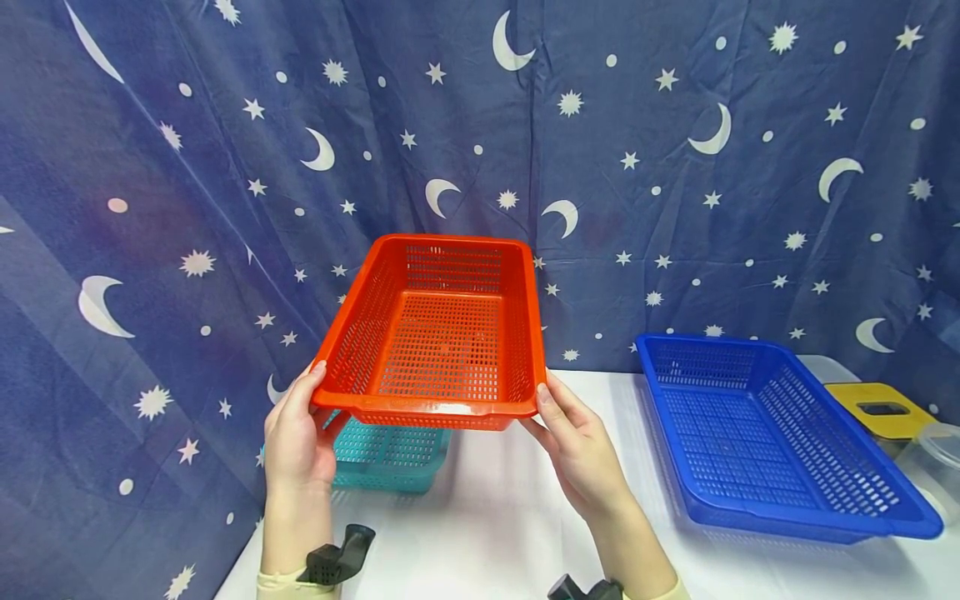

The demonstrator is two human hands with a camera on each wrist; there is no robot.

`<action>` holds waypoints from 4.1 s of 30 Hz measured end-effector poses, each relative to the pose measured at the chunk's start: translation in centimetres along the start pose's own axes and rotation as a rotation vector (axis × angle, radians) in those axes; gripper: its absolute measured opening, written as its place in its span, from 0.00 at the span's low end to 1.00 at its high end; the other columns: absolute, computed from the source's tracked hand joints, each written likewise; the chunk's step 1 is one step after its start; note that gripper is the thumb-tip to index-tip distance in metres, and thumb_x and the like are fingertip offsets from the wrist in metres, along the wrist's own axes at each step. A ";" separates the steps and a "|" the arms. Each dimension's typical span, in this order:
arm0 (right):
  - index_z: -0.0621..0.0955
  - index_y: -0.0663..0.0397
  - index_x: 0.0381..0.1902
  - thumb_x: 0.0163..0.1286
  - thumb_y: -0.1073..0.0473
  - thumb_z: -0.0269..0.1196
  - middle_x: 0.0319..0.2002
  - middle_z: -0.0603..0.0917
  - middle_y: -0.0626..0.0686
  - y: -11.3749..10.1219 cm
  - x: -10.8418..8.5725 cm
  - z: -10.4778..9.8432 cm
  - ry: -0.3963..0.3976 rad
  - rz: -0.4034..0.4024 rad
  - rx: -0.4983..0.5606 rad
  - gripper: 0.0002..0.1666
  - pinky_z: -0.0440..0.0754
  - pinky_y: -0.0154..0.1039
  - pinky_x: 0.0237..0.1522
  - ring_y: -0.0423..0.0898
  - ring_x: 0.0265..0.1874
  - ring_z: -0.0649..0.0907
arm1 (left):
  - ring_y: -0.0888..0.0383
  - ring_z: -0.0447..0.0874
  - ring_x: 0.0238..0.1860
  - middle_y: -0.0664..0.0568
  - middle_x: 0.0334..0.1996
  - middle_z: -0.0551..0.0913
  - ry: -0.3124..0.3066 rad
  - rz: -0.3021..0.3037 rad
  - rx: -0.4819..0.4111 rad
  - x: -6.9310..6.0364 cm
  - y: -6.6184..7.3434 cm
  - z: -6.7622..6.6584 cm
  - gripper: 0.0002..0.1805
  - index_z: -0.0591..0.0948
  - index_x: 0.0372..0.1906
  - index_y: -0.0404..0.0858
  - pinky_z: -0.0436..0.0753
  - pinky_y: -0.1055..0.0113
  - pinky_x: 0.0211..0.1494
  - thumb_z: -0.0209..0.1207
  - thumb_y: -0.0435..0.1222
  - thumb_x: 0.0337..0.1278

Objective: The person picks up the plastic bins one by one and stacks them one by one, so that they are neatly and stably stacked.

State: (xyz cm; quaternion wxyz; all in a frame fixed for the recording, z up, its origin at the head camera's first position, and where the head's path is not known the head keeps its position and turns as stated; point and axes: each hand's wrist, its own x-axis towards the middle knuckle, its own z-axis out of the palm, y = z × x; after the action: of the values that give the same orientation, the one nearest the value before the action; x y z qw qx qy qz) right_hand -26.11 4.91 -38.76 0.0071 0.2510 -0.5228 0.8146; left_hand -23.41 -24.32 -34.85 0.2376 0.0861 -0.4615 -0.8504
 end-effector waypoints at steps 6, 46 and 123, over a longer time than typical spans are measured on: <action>0.62 0.67 0.77 0.83 0.59 0.52 0.76 0.64 0.64 0.2 0.0 0.1 -0.004 -0.008 0.004 0.31 0.72 0.47 0.66 0.67 0.73 0.63 | 0.54 0.83 0.51 0.53 0.46 0.89 0.012 0.003 0.002 -0.1 0.1 0.0 0.17 0.87 0.58 0.43 0.70 0.55 0.58 0.60 0.42 0.72; 0.63 0.64 0.78 0.83 0.57 0.52 0.73 0.71 0.53 1.1 -0.1 1.3 -0.002 0.024 -0.028 0.31 0.72 0.46 0.66 0.58 0.71 0.71 | 0.55 0.83 0.50 0.55 0.42 0.89 0.161 -0.001 -0.001 0.1 0.5 -0.3 0.14 0.89 0.48 0.43 0.74 0.59 0.53 0.66 0.46 0.65; 0.65 0.60 0.78 0.83 0.55 0.54 0.73 0.71 0.54 2.5 0.1 3.0 -0.061 0.046 -0.058 0.31 0.75 0.46 0.64 0.66 0.69 0.71 | 0.54 0.77 0.57 0.52 0.54 0.84 0.226 0.015 -0.010 0.8 1.0 -2.0 0.24 0.84 0.61 0.42 0.68 0.58 0.56 0.65 0.50 0.66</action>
State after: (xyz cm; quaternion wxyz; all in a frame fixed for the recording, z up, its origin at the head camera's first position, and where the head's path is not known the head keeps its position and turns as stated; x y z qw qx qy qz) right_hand -25.64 1.21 -39.85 -0.0204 0.2632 -0.5521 0.7909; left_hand -23.07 -26.68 -35.05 0.2950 0.1770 -0.4282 -0.8357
